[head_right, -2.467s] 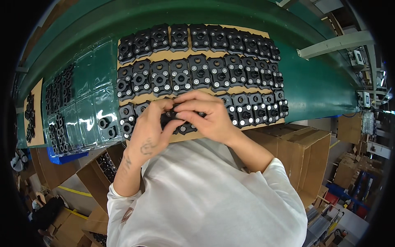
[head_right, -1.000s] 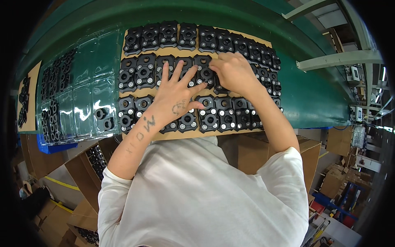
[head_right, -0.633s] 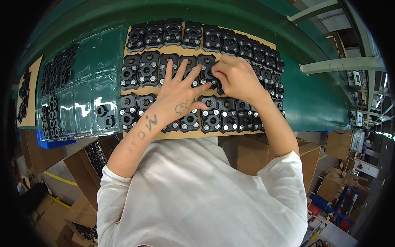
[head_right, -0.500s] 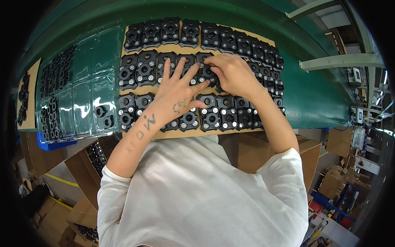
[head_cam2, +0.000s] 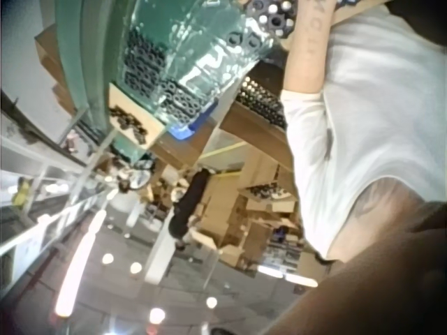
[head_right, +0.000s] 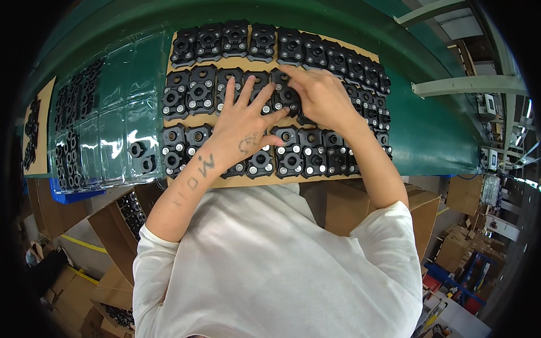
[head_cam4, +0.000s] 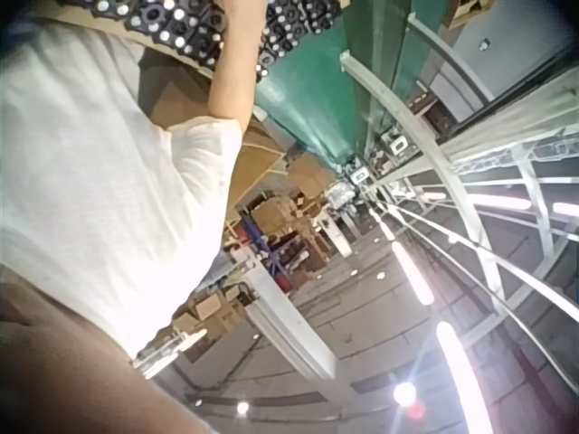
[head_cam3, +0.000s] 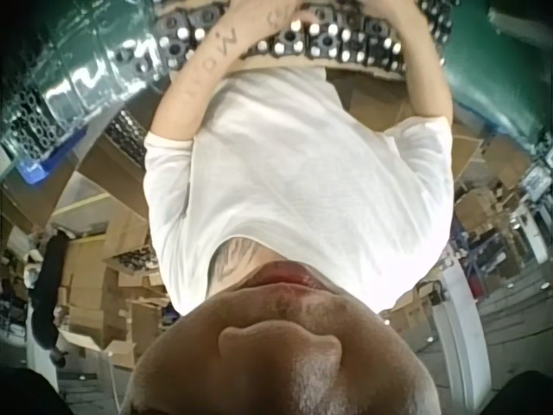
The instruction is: The person puts a tray of assembled components into a cardboard box, retrieves a new tray of parts from the conveyor belt, and fits plastic caps onto the components by hand.
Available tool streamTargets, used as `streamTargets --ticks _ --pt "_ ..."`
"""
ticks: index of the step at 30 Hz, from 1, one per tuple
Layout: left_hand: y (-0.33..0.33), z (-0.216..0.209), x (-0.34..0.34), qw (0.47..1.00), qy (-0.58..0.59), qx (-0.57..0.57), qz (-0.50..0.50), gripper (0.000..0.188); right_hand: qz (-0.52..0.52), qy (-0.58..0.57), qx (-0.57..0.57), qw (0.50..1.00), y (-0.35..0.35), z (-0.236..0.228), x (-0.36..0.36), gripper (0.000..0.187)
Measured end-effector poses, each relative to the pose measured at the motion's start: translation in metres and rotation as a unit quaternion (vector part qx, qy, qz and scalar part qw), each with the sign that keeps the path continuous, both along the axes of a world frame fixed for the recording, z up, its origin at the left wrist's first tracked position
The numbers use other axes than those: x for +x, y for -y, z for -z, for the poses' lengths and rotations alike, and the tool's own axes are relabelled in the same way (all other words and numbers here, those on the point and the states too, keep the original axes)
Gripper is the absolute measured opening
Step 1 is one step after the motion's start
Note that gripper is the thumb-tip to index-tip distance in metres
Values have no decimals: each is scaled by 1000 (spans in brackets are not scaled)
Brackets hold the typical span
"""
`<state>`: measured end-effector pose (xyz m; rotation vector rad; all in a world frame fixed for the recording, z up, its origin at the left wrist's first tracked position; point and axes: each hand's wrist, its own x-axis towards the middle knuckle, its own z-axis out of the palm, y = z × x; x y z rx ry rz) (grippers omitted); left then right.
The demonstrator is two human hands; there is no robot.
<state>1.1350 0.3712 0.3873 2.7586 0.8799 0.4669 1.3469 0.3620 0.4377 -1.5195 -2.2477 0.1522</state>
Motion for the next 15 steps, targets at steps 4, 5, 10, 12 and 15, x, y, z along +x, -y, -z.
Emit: streamTargets --ticks 4,5,10,12,15 --pt "1 -1 0 1000 -3 2 6 62 75 -81 -187 976 18 -12 9 38" --pt "1 -1 0 1000 -3 2 8 62 78 -81 -187 976 18 -12 8 38" --pt "-1 -1 -1 1000 -9 11 4 62 -29 -144 -52 988 9 -2 -1 39" --pt "0 1 0 1000 -8 12 7 62 -23 -78 -50 995 9 -2 4 41" --pt "1 2 1 1000 -6 13 11 62 -16 -10 -48 999 8 -2 8 42"
